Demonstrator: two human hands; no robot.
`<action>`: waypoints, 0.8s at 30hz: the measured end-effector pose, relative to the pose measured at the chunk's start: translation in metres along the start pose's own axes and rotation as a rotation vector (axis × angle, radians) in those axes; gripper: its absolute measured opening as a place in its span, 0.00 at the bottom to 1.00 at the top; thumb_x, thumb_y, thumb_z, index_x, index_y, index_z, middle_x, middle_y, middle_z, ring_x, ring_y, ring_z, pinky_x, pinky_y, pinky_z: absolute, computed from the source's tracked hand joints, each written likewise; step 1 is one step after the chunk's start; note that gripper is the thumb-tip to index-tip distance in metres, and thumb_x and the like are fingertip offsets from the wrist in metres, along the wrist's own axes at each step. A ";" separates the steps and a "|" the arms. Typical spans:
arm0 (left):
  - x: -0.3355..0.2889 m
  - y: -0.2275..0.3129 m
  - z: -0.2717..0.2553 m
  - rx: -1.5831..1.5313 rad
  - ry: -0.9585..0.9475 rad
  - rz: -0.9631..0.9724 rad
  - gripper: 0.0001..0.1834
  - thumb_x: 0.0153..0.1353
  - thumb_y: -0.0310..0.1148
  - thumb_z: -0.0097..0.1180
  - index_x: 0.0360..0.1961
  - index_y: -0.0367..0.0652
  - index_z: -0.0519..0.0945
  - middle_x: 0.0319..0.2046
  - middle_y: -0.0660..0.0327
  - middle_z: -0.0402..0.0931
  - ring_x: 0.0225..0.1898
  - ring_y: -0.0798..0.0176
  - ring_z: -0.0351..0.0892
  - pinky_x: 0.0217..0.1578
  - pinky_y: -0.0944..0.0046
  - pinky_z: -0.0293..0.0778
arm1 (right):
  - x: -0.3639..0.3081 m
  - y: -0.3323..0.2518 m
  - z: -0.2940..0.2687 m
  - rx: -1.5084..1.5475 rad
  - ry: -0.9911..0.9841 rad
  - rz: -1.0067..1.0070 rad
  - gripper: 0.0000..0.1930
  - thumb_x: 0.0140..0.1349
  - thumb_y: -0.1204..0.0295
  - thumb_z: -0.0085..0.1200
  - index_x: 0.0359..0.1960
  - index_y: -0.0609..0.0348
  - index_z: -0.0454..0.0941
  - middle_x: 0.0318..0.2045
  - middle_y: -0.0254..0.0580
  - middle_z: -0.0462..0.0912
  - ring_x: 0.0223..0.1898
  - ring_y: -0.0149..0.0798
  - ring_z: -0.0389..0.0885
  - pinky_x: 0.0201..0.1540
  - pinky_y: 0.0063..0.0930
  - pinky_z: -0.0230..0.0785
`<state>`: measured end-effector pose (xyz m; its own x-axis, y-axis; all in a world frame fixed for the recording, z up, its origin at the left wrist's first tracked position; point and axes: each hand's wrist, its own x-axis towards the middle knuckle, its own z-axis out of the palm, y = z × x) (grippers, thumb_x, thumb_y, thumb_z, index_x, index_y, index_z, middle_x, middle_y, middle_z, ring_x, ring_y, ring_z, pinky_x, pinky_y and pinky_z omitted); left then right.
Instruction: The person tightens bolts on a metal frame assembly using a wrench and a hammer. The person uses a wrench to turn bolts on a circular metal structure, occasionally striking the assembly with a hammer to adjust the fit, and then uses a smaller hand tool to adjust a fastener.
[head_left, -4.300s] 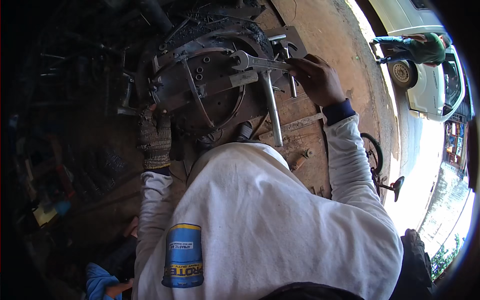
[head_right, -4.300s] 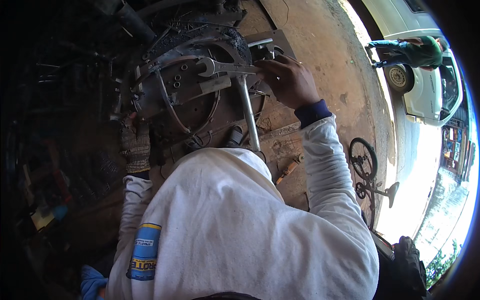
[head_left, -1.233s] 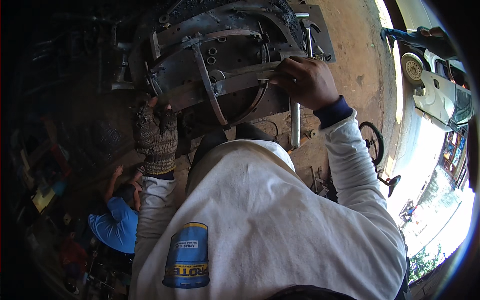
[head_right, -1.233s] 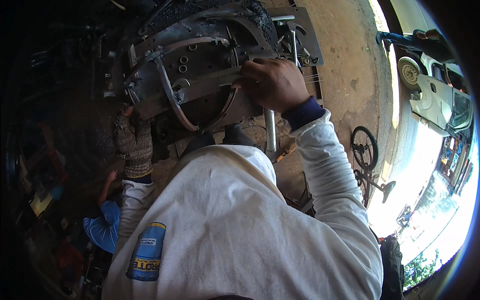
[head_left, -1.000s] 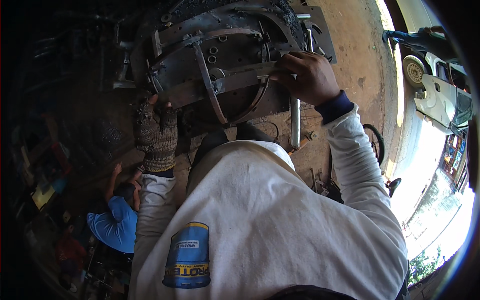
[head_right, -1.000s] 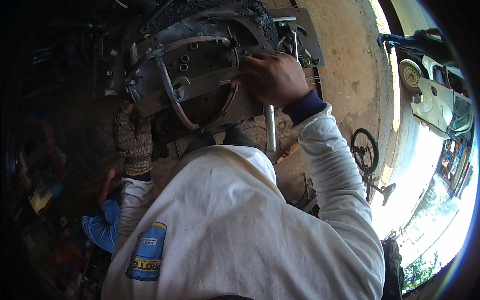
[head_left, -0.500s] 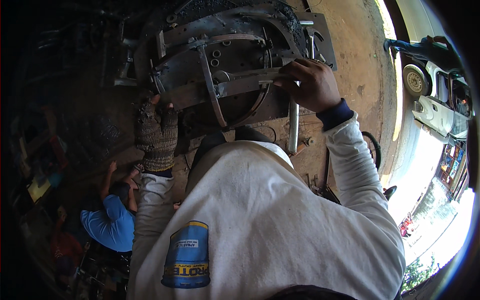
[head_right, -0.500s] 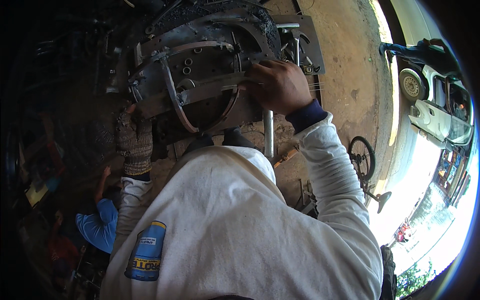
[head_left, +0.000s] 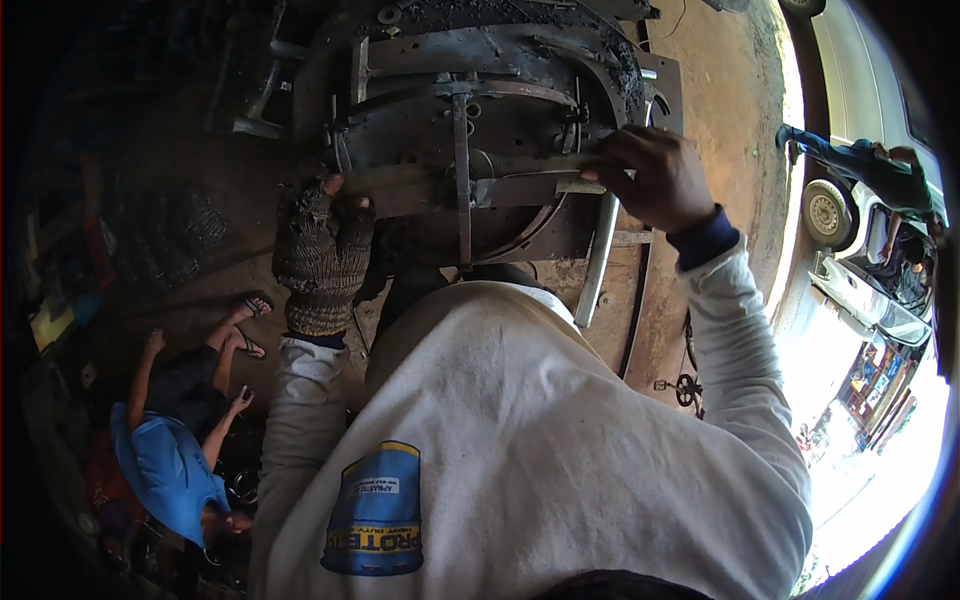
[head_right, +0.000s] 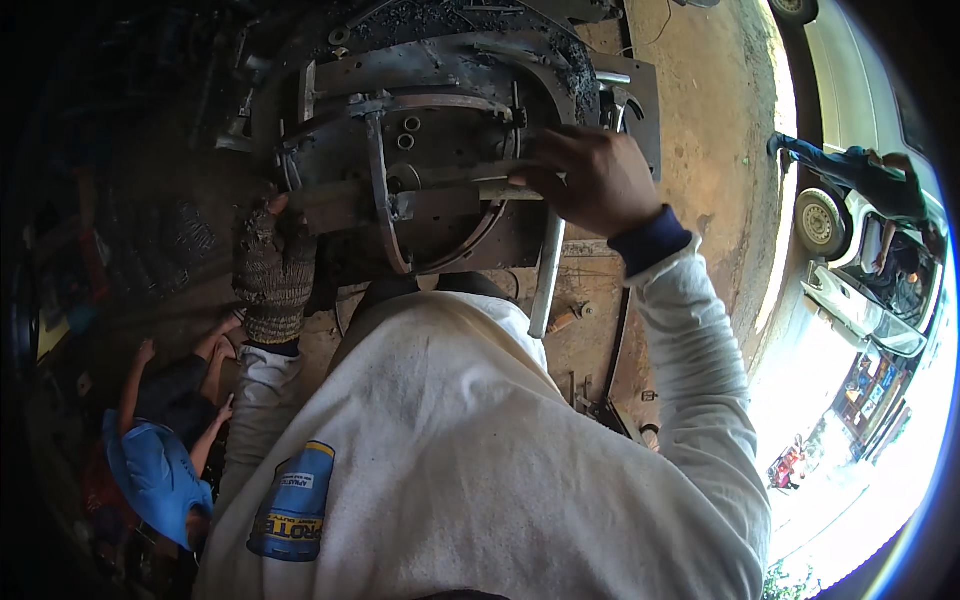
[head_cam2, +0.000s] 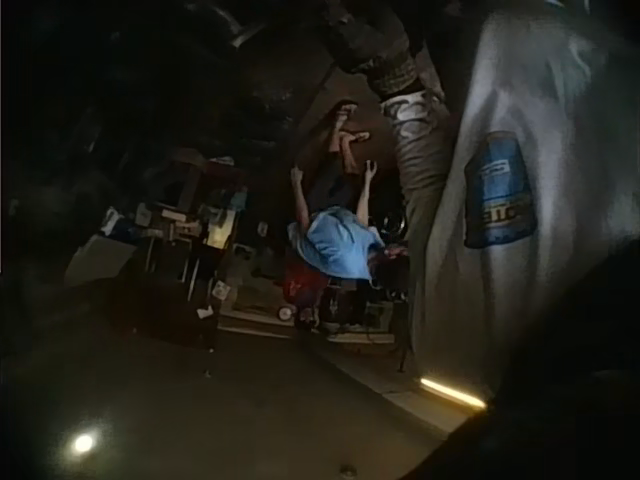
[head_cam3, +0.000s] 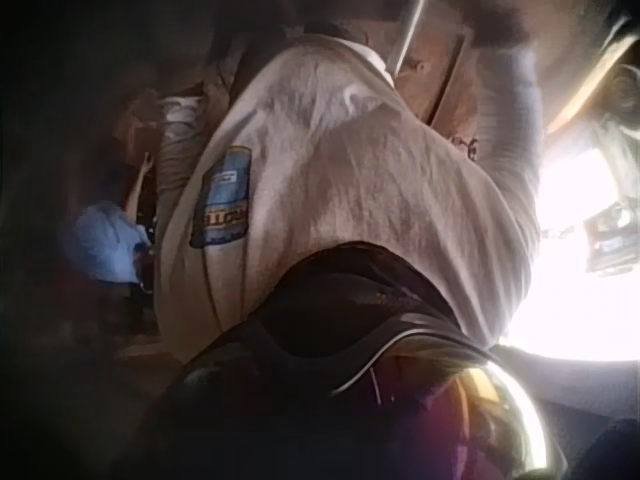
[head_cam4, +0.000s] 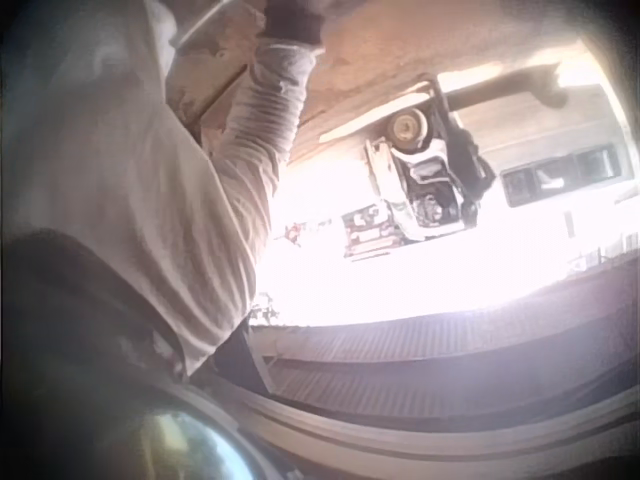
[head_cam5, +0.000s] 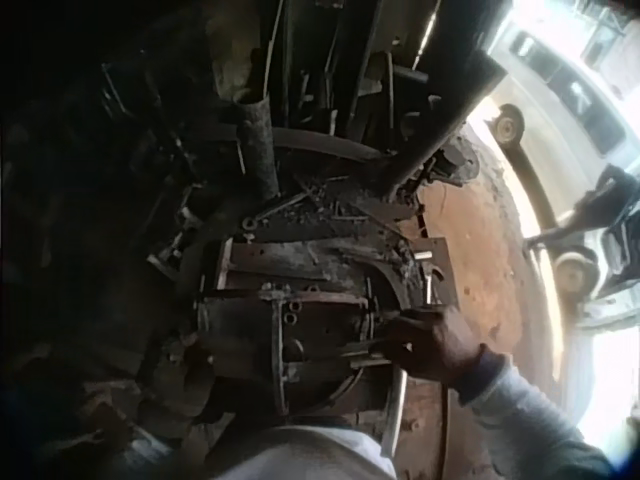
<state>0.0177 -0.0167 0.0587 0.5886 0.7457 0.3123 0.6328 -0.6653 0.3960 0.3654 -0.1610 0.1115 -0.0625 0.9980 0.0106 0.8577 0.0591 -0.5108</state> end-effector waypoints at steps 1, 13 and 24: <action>0.000 0.001 0.000 -0.045 -0.001 -0.037 0.19 0.57 0.38 0.66 0.47 0.43 0.82 0.45 0.54 0.81 0.49 0.47 0.79 0.55 0.51 0.72 | -0.009 -0.005 0.006 0.002 0.055 0.031 0.08 0.56 0.63 0.65 0.32 0.49 0.83 0.26 0.35 0.82 0.28 0.42 0.82 0.30 0.35 0.75; -0.004 -0.004 0.003 -0.051 -0.029 -0.052 0.20 0.58 0.41 0.65 0.49 0.44 0.81 0.47 0.53 0.80 0.53 0.46 0.76 0.59 0.50 0.69 | -0.029 -0.014 0.024 0.005 0.269 0.117 0.08 0.52 0.64 0.68 0.29 0.51 0.83 0.28 0.34 0.83 0.28 0.40 0.82 0.29 0.34 0.74; 0.002 0.002 -0.002 -0.063 -0.022 -0.034 0.19 0.56 0.38 0.67 0.49 0.44 0.81 0.46 0.52 0.80 0.52 0.47 0.76 0.59 0.50 0.70 | -0.015 0.014 -0.014 -0.030 0.179 0.101 0.10 0.51 0.62 0.69 0.28 0.52 0.83 0.25 0.33 0.83 0.25 0.40 0.82 0.28 0.34 0.73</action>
<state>0.0188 -0.0166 0.0615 0.5786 0.7665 0.2788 0.6205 -0.6355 0.4595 0.3859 -0.1750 0.1162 0.1137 0.9869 0.1147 0.8698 -0.0431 -0.4915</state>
